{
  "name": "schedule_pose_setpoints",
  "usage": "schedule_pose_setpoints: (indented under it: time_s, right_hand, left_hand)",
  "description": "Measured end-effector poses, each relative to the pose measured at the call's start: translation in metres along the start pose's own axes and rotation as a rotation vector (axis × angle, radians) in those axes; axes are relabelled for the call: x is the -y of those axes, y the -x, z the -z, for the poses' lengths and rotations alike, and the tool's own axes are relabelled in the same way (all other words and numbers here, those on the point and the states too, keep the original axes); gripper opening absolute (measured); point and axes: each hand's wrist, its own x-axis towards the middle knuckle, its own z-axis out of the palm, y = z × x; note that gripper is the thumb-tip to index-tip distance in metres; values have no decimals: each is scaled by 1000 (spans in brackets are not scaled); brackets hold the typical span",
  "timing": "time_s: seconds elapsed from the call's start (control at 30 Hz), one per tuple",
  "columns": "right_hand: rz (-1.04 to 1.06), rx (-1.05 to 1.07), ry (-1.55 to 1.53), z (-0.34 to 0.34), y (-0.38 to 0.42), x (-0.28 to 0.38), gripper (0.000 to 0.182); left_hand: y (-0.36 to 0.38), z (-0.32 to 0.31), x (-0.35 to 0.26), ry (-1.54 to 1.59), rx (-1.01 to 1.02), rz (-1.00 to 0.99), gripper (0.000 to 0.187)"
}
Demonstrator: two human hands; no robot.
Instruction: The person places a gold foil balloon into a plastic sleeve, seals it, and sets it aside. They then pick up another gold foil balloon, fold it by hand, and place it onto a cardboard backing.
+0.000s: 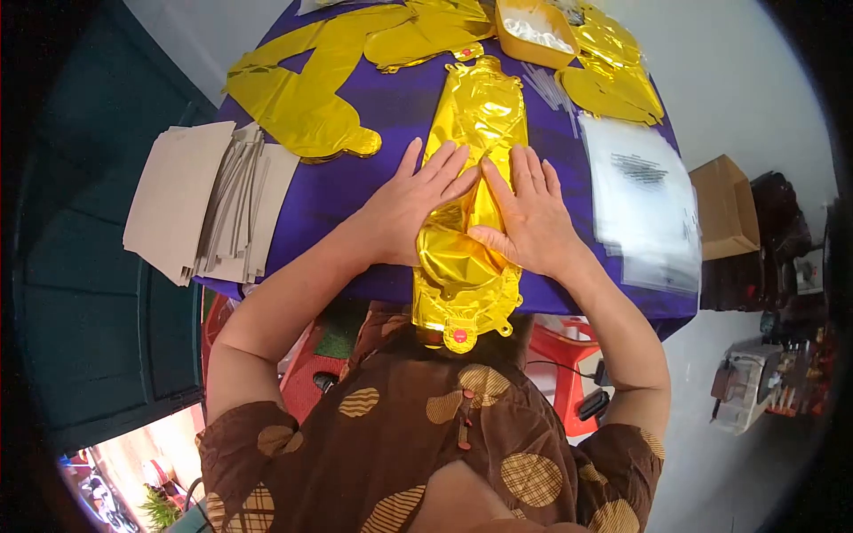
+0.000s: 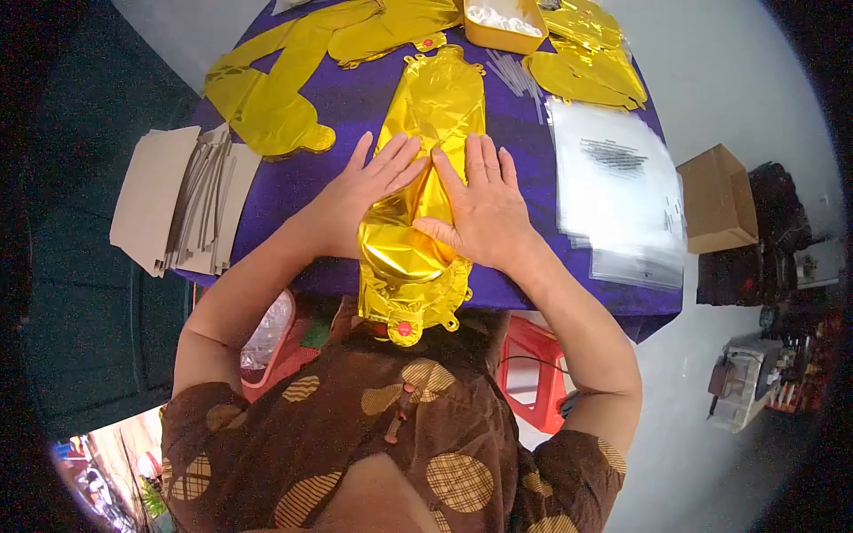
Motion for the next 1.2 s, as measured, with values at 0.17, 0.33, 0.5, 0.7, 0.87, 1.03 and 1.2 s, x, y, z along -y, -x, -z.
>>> schedule_pose_setpoints:
  time_s: [0.17, 0.33, 0.5, 0.7, 0.87, 1.03, 1.2]
  right_hand:
    - [11, -16, 7, -1, 1, -1, 87]
    - [26, -42, 0, -2, 1, -2, 87]
    - [24, -51, -11, -2, 1, -2, 88]
    - [8, -17, -12, -1, 1, -1, 91]
    - [3, -23, -6, 0, 2, 0, 90]
    - [5, -19, -1, -1, 1, 0, 89]
    - [-1, 13, -6, 1, 1, 0, 88]
  left_hand:
    - [-3, 5, 11, 389, -80, 106, 75]
    - [-4, 8, 29, 477, -253, 270, 63]
    - [-6, 2, 33, 407, -169, 223, 57]
    - [3, 8, 27, 308, -245, 82, 40]
    - [22, 22, 6, 161, -105, 18, 41]
    - [37, 20, 1, 33, -19, -1, 43]
    - [44, 16, -2, 21, -51, 0, 49]
